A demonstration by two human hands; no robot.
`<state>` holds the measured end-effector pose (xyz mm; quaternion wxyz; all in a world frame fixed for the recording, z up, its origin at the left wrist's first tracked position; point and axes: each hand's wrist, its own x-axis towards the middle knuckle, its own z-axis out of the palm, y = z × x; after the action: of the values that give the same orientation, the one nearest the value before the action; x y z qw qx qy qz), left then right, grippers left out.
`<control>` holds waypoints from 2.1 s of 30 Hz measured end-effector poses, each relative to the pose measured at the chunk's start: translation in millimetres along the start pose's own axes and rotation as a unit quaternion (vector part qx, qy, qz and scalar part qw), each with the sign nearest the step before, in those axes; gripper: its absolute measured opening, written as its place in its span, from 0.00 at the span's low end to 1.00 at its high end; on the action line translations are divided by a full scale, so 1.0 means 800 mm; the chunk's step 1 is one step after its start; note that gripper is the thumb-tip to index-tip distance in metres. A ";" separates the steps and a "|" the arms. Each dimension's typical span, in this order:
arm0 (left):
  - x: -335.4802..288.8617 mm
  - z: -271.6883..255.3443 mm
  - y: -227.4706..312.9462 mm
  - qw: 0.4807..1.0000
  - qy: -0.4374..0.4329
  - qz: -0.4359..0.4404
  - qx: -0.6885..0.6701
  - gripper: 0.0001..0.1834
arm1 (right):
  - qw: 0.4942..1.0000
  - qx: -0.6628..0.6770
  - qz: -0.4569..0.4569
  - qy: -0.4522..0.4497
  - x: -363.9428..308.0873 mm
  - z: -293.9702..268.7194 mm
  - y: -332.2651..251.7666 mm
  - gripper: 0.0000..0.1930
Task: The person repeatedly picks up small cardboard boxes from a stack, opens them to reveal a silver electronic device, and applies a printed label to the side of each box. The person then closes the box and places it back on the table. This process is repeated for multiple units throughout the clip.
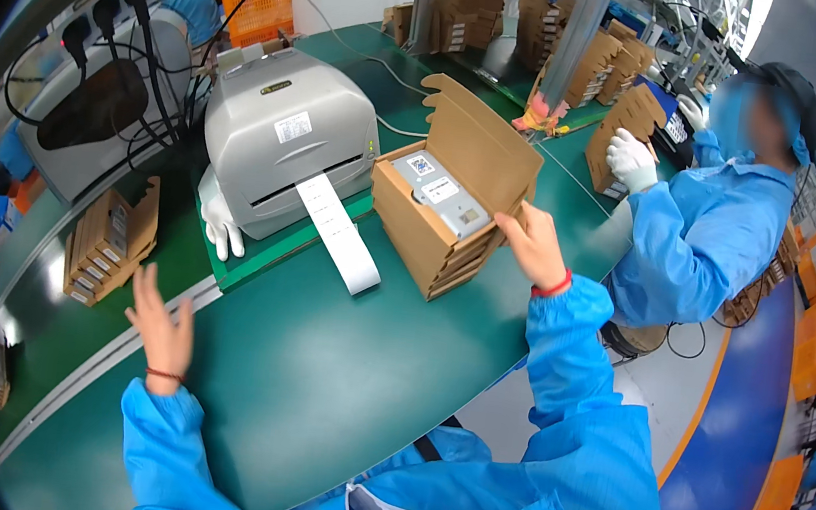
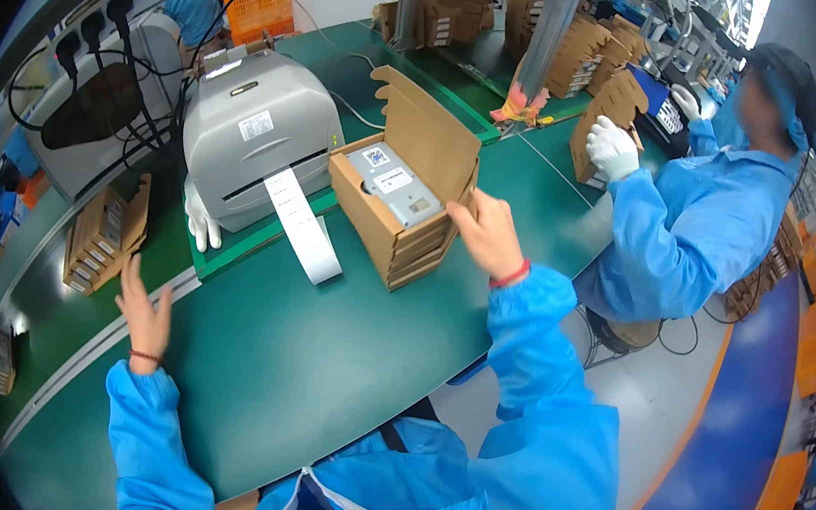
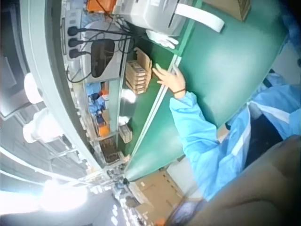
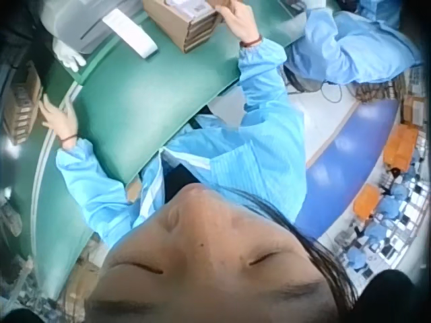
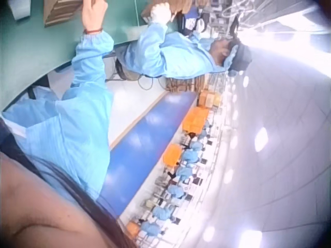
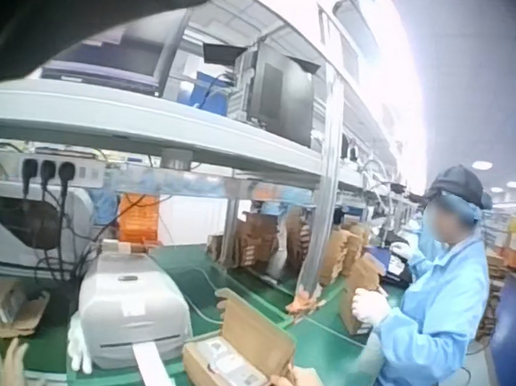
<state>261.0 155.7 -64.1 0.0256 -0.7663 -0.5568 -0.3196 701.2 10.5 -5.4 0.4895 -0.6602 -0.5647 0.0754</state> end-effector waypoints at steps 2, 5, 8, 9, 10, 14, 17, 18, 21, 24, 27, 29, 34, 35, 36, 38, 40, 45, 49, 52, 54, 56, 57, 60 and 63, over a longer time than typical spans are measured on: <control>-0.021 -0.035 0.088 0.983 -0.060 0.160 -0.070 0.37 | 0.998 0.018 0.062 0.000 -0.026 -0.001 -0.020 0.11; -0.049 -0.040 0.165 0.917 -0.107 0.360 -0.135 0.39 | 0.994 0.036 0.096 0.037 -0.068 -0.004 -0.053 0.12; -0.049 -0.021 0.204 0.891 -0.064 0.408 -0.189 0.39 | 0.998 0.011 0.053 0.018 -0.087 -0.004 -0.073 0.13; -0.043 -0.013 0.216 0.886 -0.045 0.406 -0.220 0.39 | 0.999 0.029 0.045 0.009 -0.090 -0.004 -0.084 0.14; -0.038 -0.003 0.229 0.876 -0.067 0.385 -0.284 0.40 | 0.997 0.058 0.028 0.034 -0.089 0.006 -0.090 0.14; -0.046 0.032 0.279 0.834 -0.096 0.337 -0.426 0.44 | 0.989 0.095 0.057 0.100 -0.081 0.030 -0.098 0.11; -0.055 0.048 0.287 0.830 -0.077 0.349 -0.429 0.44 | 0.981 0.069 0.047 0.178 -0.075 0.044 -0.090 0.08; -0.058 0.050 0.289 0.829 -0.076 0.348 -0.432 0.44 | 0.983 0.052 0.047 0.171 -0.077 0.042 -0.088 0.08; -0.059 0.027 0.278 0.823 -0.164 0.332 -0.430 0.38 | 0.985 -0.002 0.009 0.173 -0.094 0.037 -0.091 0.09; -0.081 0.000 0.268 0.822 -0.199 0.339 -0.411 0.31 | 0.983 0.033 0.083 0.162 -0.131 0.026 -0.102 0.11; -0.111 -0.002 0.258 0.846 -0.103 0.371 -0.368 0.28 | 0.996 -0.012 0.053 0.068 -0.154 0.005 -0.100 0.12; -0.118 0.008 0.249 0.844 -0.109 0.364 -0.380 0.27 | 0.996 -0.041 0.060 0.046 -0.170 -0.009 -0.092 0.13; -0.110 0.012 0.239 0.862 -0.140 0.374 -0.311 0.28 | 0.997 0.046 0.051 0.021 -0.159 -0.009 -0.074 0.15; -0.108 0.008 0.234 0.866 -0.148 0.385 -0.284 0.29 | 0.996 0.080 0.041 0.015 -0.154 -0.008 -0.073 0.15; -0.104 0.007 0.231 0.867 -0.152 0.399 -0.257 0.30 | 0.993 0.115 0.011 0.029 -0.144 -0.001 -0.072 0.15; -0.098 0.005 0.218 0.867 -0.196 0.390 -0.239 0.32 | 0.990 0.130 0.022 0.040 -0.141 0.001 -0.076 0.15; -0.098 0.006 0.204 0.879 -0.181 0.363 -0.251 0.33 | 0.992 0.095 0.079 0.034 -0.147 -0.003 -0.084 0.15; -0.082 -0.007 0.204 0.832 -0.338 0.437 -0.053 0.30 | 0.994 0.057 0.091 0.031 -0.137 0.010 -0.096 0.15; -0.087 -0.005 0.195 0.828 -0.354 0.429 -0.072 0.27 | 0.990 0.079 0.102 0.055 -0.141 0.017 -0.090 0.17; -0.095 -0.001 0.190 0.835 -0.322 0.440 -0.072 0.22 | 0.991 0.055 0.114 0.035 -0.140 0.014 -0.090 0.18; -0.110 0.003 0.183 0.851 -0.285 0.439 -0.038 0.21 | 0.989 0.048 0.138 0.001 -0.140 0.012 -0.085 0.19; -0.125 0.003 0.180 0.870 -0.225 0.433 -0.064 0.20 | 0.957 0.173 0.172 0.159 -0.118 0.031 -0.083 0.14; -0.132 0.004 0.178 0.881 -0.194 0.425 -0.077 0.20 | 0.958 0.202 0.170 0.110 -0.109 0.024 -0.068 0.14; -0.133 0.005 0.188 0.846 -0.017 0.522 -0.106 0.23 | 0.924 0.324 0.203 0.015 -0.099 0.012 -0.045 0.15; -0.139 0.005 0.194 0.816 -0.025 0.572 -0.084 0.24 | 0.884 0.370 0.284 -0.038 -0.094 0.030 -0.046 0.15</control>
<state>378.5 5.5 -75.3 0.1249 -0.9536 0.0102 -0.2737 634.3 -41.9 -25.1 0.6340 -0.5599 -0.3022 0.4397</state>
